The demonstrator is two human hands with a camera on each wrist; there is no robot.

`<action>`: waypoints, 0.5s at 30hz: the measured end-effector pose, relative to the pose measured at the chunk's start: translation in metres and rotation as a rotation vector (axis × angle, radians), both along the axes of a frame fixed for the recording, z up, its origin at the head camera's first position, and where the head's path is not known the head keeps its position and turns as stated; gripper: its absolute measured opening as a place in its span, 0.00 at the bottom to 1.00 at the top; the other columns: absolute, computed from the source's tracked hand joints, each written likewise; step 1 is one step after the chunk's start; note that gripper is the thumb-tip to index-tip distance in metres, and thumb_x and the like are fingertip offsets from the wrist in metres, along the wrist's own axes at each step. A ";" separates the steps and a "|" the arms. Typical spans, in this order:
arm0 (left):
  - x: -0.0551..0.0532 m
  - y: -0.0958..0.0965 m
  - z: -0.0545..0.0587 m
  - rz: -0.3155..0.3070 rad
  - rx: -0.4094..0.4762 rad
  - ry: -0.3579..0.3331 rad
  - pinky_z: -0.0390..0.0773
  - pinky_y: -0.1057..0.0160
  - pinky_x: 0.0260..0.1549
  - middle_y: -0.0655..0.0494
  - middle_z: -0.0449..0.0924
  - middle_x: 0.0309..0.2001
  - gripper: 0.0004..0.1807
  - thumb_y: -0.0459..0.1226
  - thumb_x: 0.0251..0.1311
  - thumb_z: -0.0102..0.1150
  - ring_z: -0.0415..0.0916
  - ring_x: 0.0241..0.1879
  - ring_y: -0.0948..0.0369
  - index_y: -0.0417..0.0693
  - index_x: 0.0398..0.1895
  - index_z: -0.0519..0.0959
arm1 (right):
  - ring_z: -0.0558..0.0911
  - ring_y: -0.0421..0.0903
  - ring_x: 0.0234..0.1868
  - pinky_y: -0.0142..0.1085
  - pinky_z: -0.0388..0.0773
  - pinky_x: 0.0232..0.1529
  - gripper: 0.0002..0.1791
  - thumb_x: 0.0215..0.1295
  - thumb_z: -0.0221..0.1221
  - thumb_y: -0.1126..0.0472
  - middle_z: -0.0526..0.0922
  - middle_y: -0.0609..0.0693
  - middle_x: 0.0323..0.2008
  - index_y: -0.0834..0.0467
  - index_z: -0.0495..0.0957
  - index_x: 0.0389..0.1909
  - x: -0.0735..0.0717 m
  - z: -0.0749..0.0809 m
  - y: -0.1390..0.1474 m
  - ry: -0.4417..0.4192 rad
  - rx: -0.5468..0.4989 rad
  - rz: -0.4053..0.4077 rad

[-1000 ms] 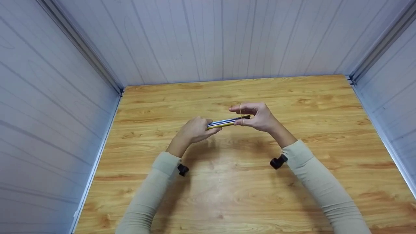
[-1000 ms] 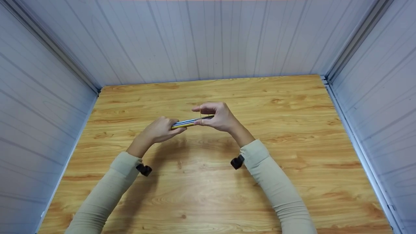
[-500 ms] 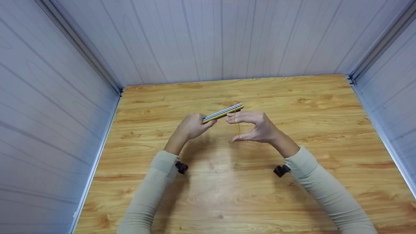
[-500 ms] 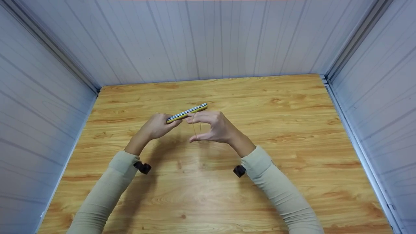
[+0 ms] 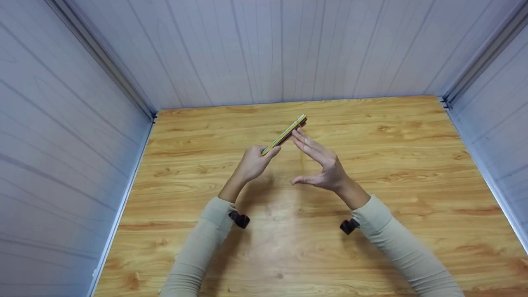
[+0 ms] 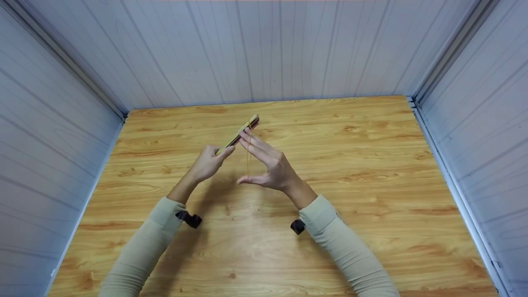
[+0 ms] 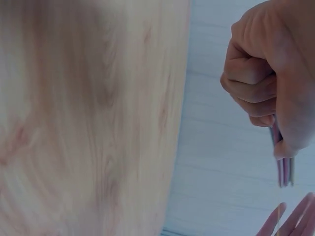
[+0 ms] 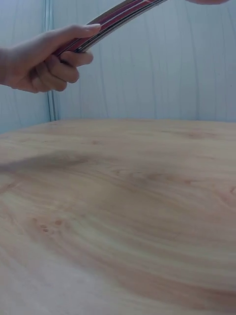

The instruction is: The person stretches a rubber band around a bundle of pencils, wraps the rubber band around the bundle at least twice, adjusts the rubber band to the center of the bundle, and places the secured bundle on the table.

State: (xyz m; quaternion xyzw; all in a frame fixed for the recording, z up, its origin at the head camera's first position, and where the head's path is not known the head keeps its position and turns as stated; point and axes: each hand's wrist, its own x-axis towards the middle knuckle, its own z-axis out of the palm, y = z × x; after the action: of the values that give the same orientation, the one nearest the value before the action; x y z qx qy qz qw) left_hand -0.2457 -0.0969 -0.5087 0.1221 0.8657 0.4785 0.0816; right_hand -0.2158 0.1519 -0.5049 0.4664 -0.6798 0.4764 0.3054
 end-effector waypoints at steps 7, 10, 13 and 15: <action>0.005 0.008 -0.010 0.038 0.145 -0.011 0.54 0.68 0.21 0.66 0.56 0.16 0.33 0.57 0.84 0.58 0.50 0.17 0.67 0.57 0.18 0.62 | 0.63 0.47 0.91 0.39 0.67 0.87 0.59 0.64 0.78 0.38 0.62 0.52 0.88 0.70 0.65 0.84 0.004 -0.010 -0.006 0.008 -0.083 -0.027; 0.006 0.010 -0.011 0.053 0.180 0.013 0.54 0.68 0.19 0.67 0.56 0.15 0.33 0.56 0.84 0.58 0.49 0.16 0.68 0.58 0.18 0.62 | 0.62 0.46 0.91 0.40 0.69 0.86 0.65 0.63 0.78 0.35 0.58 0.51 0.90 0.72 0.59 0.86 0.005 -0.011 -0.007 -0.052 -0.119 -0.023; 0.007 0.012 -0.012 0.083 0.194 0.049 0.54 0.69 0.19 0.67 0.56 0.16 0.31 0.55 0.83 0.60 0.49 0.16 0.68 0.58 0.19 0.63 | 0.60 0.43 0.92 0.39 0.70 0.86 0.71 0.62 0.77 0.33 0.54 0.59 0.91 0.77 0.53 0.85 0.008 -0.010 -0.008 -0.189 -0.152 0.014; 0.008 0.013 -0.011 0.107 0.198 0.070 0.55 0.68 0.19 0.67 0.57 0.16 0.30 0.54 0.82 0.63 0.50 0.17 0.68 0.58 0.19 0.65 | 0.60 0.40 0.91 0.37 0.70 0.85 0.74 0.61 0.76 0.30 0.52 0.68 0.90 0.79 0.51 0.84 0.010 -0.008 -0.007 -0.296 -0.190 0.041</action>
State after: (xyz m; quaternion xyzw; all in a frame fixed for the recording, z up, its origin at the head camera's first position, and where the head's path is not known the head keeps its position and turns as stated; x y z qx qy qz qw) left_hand -0.2376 -0.0842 -0.5202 0.0999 0.8219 0.5607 0.0135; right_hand -0.2058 0.1447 -0.5132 0.3742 -0.6597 0.6080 0.2348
